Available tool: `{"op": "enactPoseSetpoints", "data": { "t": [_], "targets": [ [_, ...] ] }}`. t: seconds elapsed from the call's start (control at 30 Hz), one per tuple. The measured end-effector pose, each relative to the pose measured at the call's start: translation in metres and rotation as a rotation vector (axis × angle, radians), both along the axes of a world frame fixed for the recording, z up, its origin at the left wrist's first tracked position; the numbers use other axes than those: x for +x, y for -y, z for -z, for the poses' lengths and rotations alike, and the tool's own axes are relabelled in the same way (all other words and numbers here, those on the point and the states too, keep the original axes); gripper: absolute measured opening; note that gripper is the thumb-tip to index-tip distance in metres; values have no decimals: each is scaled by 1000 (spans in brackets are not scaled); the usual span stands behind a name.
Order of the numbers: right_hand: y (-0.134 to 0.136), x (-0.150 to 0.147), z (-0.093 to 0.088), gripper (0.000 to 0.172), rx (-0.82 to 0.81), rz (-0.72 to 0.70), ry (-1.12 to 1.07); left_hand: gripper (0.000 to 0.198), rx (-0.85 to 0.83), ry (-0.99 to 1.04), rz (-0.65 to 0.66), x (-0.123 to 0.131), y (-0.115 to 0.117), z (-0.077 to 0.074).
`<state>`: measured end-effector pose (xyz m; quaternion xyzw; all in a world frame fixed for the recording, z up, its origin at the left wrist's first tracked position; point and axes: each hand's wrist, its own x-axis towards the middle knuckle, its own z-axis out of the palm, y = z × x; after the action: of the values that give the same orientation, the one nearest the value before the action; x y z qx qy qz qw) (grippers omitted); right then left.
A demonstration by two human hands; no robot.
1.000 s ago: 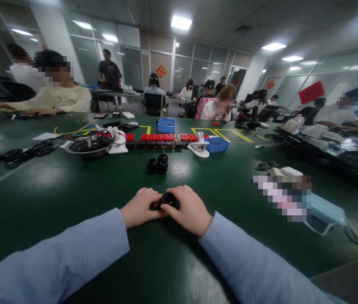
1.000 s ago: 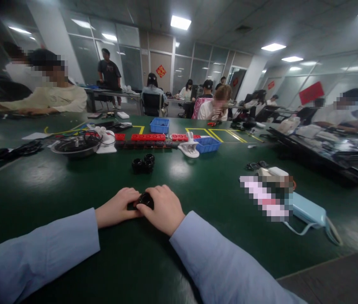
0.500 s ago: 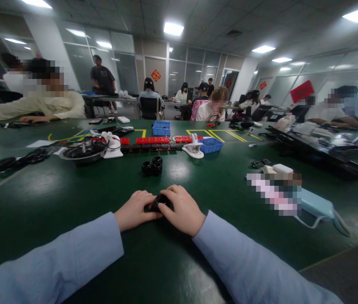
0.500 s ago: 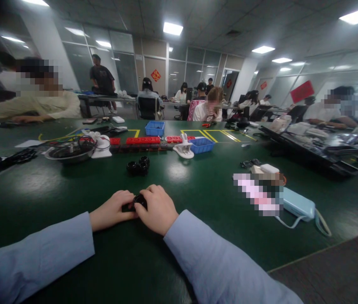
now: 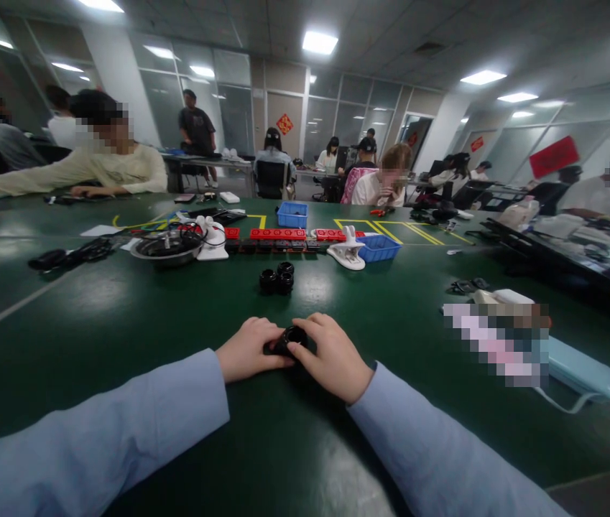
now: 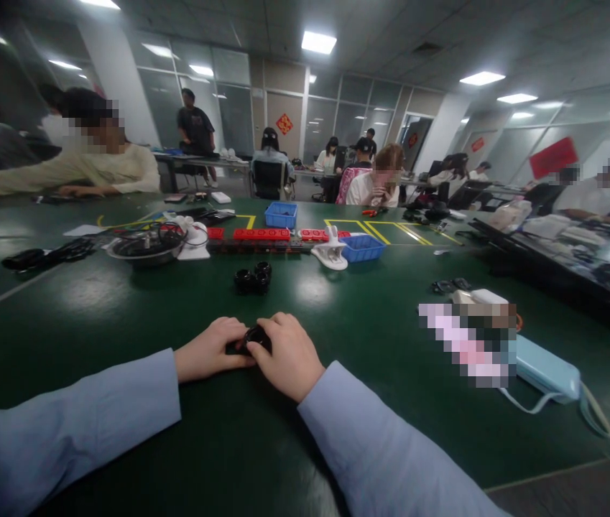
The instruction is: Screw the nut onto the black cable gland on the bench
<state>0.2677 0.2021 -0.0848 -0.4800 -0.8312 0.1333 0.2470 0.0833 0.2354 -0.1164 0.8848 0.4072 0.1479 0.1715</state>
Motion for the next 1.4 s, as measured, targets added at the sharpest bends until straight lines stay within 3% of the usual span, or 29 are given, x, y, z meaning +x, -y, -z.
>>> {"op": "enactPoseSetpoints", "data": {
  "t": [1.4],
  "targets": [
    [-1,2,-6,25,-16,-20,47,37,2,-31,-15,1,2,-4]
  ]
}}
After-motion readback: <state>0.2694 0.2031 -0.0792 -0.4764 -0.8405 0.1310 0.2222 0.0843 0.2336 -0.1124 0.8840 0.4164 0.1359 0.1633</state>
